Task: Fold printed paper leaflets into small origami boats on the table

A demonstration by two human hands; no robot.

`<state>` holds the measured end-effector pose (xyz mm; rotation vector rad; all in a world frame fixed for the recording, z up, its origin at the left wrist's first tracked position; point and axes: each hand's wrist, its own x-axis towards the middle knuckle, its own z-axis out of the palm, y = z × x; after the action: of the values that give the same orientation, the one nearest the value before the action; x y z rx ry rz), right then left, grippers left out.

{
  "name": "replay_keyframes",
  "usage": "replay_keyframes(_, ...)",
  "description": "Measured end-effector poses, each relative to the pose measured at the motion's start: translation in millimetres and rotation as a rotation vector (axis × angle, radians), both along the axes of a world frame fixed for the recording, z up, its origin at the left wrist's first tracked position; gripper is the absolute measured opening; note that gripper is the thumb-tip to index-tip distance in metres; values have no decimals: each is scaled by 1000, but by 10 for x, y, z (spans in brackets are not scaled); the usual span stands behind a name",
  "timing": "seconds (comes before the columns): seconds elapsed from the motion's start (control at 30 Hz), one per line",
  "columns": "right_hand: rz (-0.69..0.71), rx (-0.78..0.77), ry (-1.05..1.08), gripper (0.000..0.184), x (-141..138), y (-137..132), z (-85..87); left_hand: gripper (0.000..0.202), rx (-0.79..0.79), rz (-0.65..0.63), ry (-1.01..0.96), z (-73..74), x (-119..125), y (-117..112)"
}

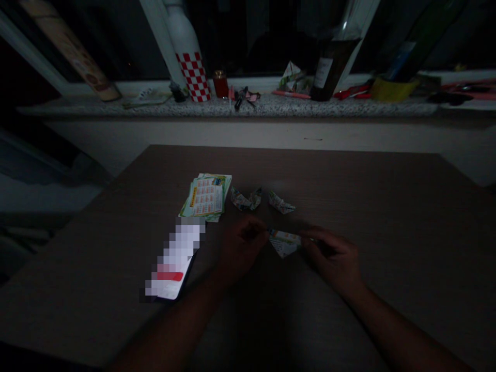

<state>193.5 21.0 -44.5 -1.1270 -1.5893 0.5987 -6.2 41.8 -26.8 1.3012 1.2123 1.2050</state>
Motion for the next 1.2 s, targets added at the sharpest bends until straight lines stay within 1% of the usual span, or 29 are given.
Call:
replay_keyframes(0.07, -27, -95, 89, 10, 23, 10, -14, 7, 4, -101, 41, 20, -36, -8)
replay_keyframes(0.13, -30, -213, 198, 8, 61, 29, -48, 10, -32, -213, 5, 41, -71, -15)
replay_keyframes(0.2, -3, -313, 314, 9, 105, 55, -104, 18, -59, -306, -45, 56, -99, -19)
replay_keyframes(0.27, 56, -373, 414, 9, 142, 82, -169, 28, -58, -332, -58, 60, -119, -17)
replay_keyframes(0.33, 106, -407, 486, 10, 163, 107, -223, 32, -27, -299, -18, 59, -132, -11)
replay_keyframes(0.4, 156, -437, 544, 12, 168, 122, -251, 29, -3, -296, 38, 67, -138, -2)
replay_keyframes(0.57, 254, -510, 627, 12, 147, 121, -241, 15, 25, -394, 137, 144, -149, 17)
replay_keyframes(0.7, 262, -536, 603, 12, 146, 103, -253, 11, 37, -473, 105, 154, -173, 29)
replay_keyframes(0.83, 215, -498, 533, 13, 167, 91, -250, 10, -44, -502, 67, 113, -170, 38)
replay_keyframes(0.93, 126, -424, 410, 12, 167, 74, -180, 12, -152, -444, 87, 97, -144, 44)
replay_keyframes(1.03, 24, -314, 205, 9, 146, 50, -76, 13, -254, -354, 64, 84, -130, 53)
replay_keyframes(1.13, -4, -221, 89, 9, 125, 35, -11, 9, -272, -339, 52, 59, -142, 70)
replay_keyframes(1.2, 6, -203, 54, 9, 120, 32, 4, 13, -248, -322, 64, 45, -154, 81)
